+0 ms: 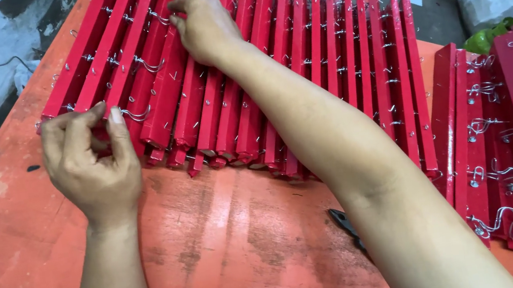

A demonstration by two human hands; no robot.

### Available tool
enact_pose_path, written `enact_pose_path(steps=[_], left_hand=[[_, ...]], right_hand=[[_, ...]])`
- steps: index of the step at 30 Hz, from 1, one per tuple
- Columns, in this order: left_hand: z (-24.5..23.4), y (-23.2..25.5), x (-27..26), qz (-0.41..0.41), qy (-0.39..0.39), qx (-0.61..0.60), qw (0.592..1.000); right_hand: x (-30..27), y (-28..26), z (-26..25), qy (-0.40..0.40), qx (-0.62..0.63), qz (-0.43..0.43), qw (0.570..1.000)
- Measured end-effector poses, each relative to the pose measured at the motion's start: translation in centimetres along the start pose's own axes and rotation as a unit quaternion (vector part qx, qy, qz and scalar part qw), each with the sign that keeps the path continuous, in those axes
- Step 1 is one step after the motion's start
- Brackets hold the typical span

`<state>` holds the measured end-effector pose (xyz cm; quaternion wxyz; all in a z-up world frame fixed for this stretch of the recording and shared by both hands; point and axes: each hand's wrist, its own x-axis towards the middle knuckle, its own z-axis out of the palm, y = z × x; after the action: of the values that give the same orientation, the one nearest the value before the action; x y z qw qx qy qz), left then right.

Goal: Crimp metal hooks onto red plastic bars using pliers

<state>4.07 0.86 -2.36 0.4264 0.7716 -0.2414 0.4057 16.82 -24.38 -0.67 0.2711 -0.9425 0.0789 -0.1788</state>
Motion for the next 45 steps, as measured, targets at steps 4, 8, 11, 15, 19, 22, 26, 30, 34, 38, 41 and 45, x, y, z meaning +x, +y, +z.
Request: enact_pose_path(steps=[4,8,11,15,19,22,26,30,34,38,41,45], left_hand=[[0.2,-0.2,-0.2,0.025,-0.005,0.038,0.999],[0.4,0.0,-0.6,0.012,-0.007,0.09,0.996],[0.4,0.2,-0.4,0.068,0.015,0.096,0.993],[0.4,0.8,-1.0,0.095,0.018,0.096,0.991],[1.0,2.5,-2.1,0.105,-0.005,0.056,0.993],[1.9,4.9,-2.6,0.117,-0.025,0.017,0.993],[3.1,8.3,-3.8,0.115,-0.1,-0.008,0.988],[3.8,12.0,-4.7,0.123,-0.156,-0.042,0.979],[4.8,16.2,-5.2,0.123,-0.189,-0.098,0.969],[6.0,20.1,-5.5,0.139,-0.213,-0.145,0.956],[7.0,22.9,-5.7,0.152,-0.227,-0.187,0.944],[8.5,26.0,-6.5,0.162,-0.244,-0.215,0.932]], right_hand=[[-1.3,0.1,-0.6,0.002,-0.014,-0.021,1.0],[-4.9,-0.8,-3.7,-0.034,-0.001,-0.047,0.998],[-9.1,-0.2,-5.7,-0.033,-0.042,-0.081,0.995],[-14.8,1.1,-8.2,-0.039,-0.075,-0.082,0.993],[-19.6,2.7,-9.7,0.015,-0.08,-0.158,0.984],[-22.5,4.1,-10.2,0.033,-0.082,-0.144,0.986],[-26.0,4.8,-11.1,0.095,-0.047,-0.17,0.98],[-29.4,4.4,-12.2,0.079,-0.078,-0.117,0.987],[-32.7,4.0,-13.9,0.08,-0.056,-0.133,0.986],[-35.4,4.3,-16.0,0.093,-0.016,-0.128,0.987],[-37.1,4.9,-18.0,0.096,-0.039,-0.082,0.991],[-39.6,6.5,-20.0,0.11,-0.056,-0.048,0.991]])
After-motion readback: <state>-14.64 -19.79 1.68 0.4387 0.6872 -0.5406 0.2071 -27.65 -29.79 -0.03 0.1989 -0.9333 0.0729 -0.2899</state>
